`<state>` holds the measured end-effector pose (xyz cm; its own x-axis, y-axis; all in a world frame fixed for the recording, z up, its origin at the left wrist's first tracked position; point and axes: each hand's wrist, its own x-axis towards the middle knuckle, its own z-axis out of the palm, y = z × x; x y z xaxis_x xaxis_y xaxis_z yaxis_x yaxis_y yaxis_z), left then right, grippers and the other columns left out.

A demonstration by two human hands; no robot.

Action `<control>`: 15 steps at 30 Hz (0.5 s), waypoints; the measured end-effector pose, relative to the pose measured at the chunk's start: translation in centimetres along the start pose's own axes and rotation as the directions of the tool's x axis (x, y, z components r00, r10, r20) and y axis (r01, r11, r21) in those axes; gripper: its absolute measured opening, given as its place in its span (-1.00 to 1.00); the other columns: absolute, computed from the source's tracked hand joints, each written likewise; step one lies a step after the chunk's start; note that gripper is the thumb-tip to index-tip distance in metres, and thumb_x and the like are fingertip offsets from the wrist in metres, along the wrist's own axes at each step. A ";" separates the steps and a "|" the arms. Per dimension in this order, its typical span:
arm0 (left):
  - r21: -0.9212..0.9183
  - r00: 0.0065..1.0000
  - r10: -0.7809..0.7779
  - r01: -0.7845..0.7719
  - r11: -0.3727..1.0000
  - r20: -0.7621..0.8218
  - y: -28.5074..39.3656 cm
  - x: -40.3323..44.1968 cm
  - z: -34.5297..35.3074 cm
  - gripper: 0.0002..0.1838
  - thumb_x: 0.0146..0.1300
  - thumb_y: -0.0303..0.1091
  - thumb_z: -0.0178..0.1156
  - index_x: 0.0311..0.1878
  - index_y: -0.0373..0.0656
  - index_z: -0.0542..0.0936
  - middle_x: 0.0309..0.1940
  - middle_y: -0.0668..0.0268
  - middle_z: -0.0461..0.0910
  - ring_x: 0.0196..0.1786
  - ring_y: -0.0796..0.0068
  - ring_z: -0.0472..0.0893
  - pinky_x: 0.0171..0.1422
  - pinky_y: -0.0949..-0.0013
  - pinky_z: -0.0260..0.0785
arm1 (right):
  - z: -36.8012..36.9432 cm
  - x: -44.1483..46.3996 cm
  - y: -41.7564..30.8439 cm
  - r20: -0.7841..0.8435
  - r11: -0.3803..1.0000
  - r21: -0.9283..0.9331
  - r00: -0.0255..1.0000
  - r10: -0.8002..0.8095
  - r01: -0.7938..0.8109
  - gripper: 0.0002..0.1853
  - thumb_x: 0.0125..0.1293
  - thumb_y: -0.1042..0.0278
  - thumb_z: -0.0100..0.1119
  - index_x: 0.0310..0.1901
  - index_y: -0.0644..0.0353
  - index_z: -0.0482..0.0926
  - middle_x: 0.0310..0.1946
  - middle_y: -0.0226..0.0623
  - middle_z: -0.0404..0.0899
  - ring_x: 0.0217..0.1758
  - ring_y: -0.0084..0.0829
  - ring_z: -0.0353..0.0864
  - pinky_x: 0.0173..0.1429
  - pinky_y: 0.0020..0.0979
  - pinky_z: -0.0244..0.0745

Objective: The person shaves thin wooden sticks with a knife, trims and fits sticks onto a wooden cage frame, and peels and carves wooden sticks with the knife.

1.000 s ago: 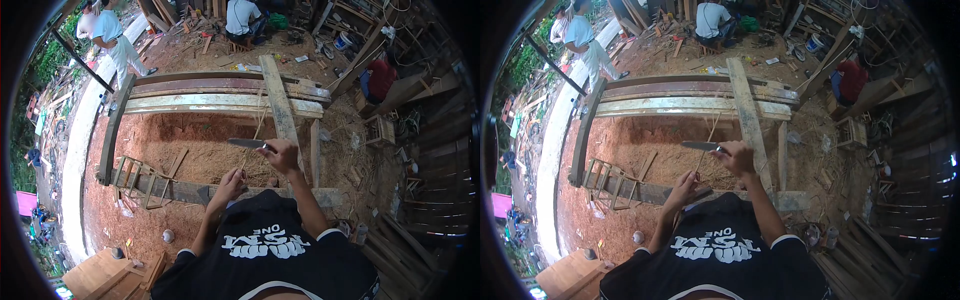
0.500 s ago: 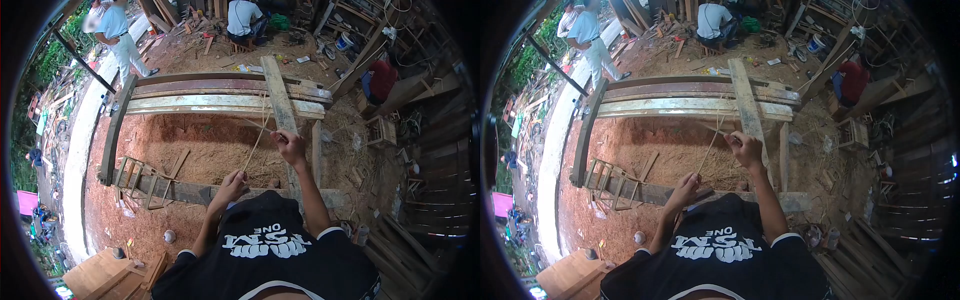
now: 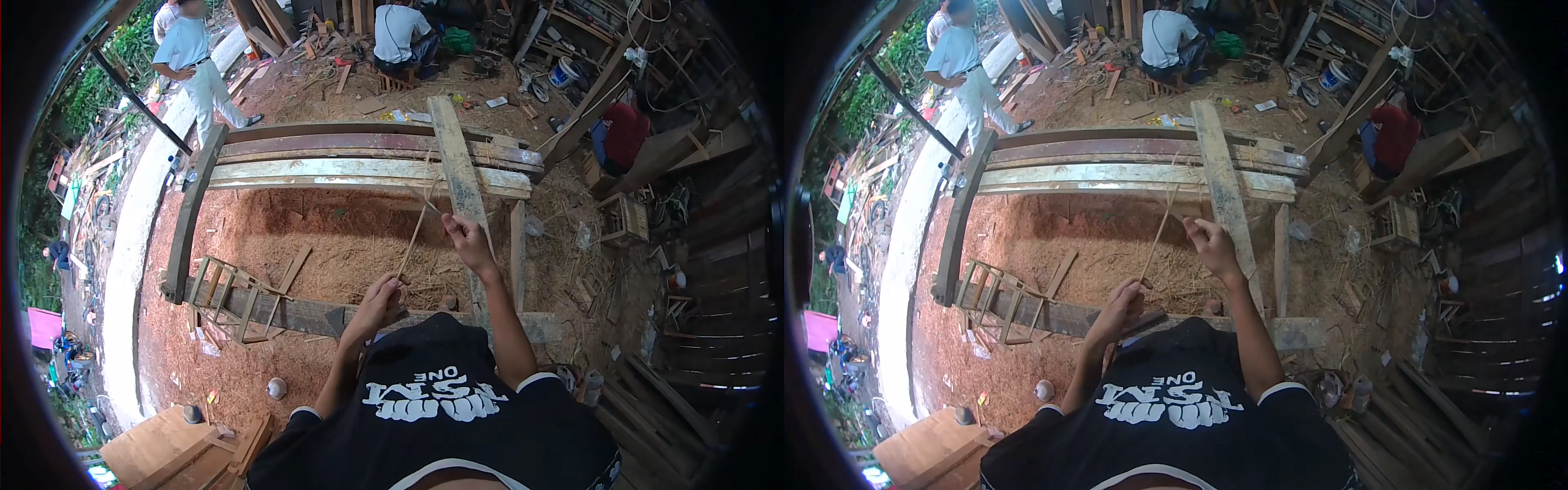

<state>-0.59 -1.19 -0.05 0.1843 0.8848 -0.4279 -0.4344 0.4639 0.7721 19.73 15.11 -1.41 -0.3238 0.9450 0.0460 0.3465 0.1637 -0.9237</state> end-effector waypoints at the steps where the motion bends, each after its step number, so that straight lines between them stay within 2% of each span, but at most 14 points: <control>1: 0.007 1.000 0.004 -0.004 1.000 -0.005 0.2 0.0 0.1 -0.72 0.62 -0.17 -0.12 0.07 -0.13 0.48 -0.59 0.62 0.13 -0.64 0.79 0.06 -0.61 0.58 -0.09 | 0.1 -0.4 -0.6 0.006 0.999 -0.046 1.000 0.017 -0.017 -0.34 0.44 -0.36 0.00 -0.34 0.21 0.60 -0.68 -0.39 0.36 -0.57 -0.52 0.36 -0.38 -0.39 0.25; 3: 0.021 1.000 0.013 -0.013 1.000 -0.017 0.6 -0.1 0.4 -0.73 0.63 -0.19 -0.14 0.07 -0.13 0.48 -0.58 0.61 0.14 -0.64 0.80 0.05 -0.61 0.58 -0.09 | 0.1 -1.4 -1.9 0.019 0.989 -0.139 0.998 0.051 -0.048 -0.36 0.42 -0.37 0.01 -0.28 0.18 0.63 -0.67 -0.35 0.40 -0.57 -0.47 0.40 -0.38 -0.36 0.28; 6: 0.092 0.995 0.101 -0.100 0.991 -0.016 0.3 0.2 0.3 -0.74 0.62 -0.20 -0.15 0.06 -0.13 0.48 -0.55 0.61 0.16 -0.63 0.80 0.06 -0.60 0.59 -0.09 | 1.0 -2.4 -2.3 0.056 0.982 -0.182 0.997 0.061 -0.050 -0.38 0.41 -0.39 0.01 -0.25 0.12 0.65 -0.68 -0.37 0.39 -0.59 -0.43 0.41 -0.40 -0.33 0.29; 10: 0.009 0.994 0.095 -0.095 0.995 -0.058 -0.2 1.0 -0.4 -0.77 0.61 -0.23 -0.14 0.02 -0.12 0.47 -0.54 0.62 0.15 -0.61 0.82 0.06 -0.58 0.59 -0.11 | 2.5 -4.3 -3.4 0.092 0.986 -0.167 0.996 0.002 0.014 -0.53 0.43 -0.18 0.16 -0.24 0.14 0.66 -0.69 -0.39 0.38 -0.61 -0.55 0.36 -0.46 -0.35 0.22; 11: -0.021 0.995 0.075 -0.076 0.997 -0.063 0.1 1.1 -0.4 -0.78 0.61 -0.25 -0.13 0.00 -0.12 0.47 -0.54 0.62 0.15 -0.61 0.82 0.06 -0.57 0.60 -0.11 | 2.9 -4.6 -3.3 0.104 0.981 -0.194 0.995 -0.008 0.028 -0.49 0.38 -0.26 0.16 -0.24 0.11 0.68 -0.65 -0.31 0.49 -0.55 -0.34 0.57 -0.39 -0.25 0.39; 15: -0.053 0.992 0.088 -0.093 0.994 -0.092 0.5 1.1 -0.2 -0.80 0.62 -0.29 -0.14 -0.09 -0.11 0.47 -0.53 0.63 0.14 -0.59 0.82 0.06 -0.54 0.60 -0.11 | 4.3 -6.1 -3.8 0.161 0.978 -0.199 0.987 -0.031 0.063 -0.51 0.36 -0.23 0.20 -0.22 0.12 0.70 -0.62 -0.25 0.53 -0.49 -0.27 0.65 -0.37 -0.23 0.44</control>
<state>-0.80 -0.02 -0.27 0.0640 0.9143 -0.3999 -0.4957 0.3769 0.7825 16.58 7.55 0.15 -0.4716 0.8818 0.0124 0.4939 0.2758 -0.8246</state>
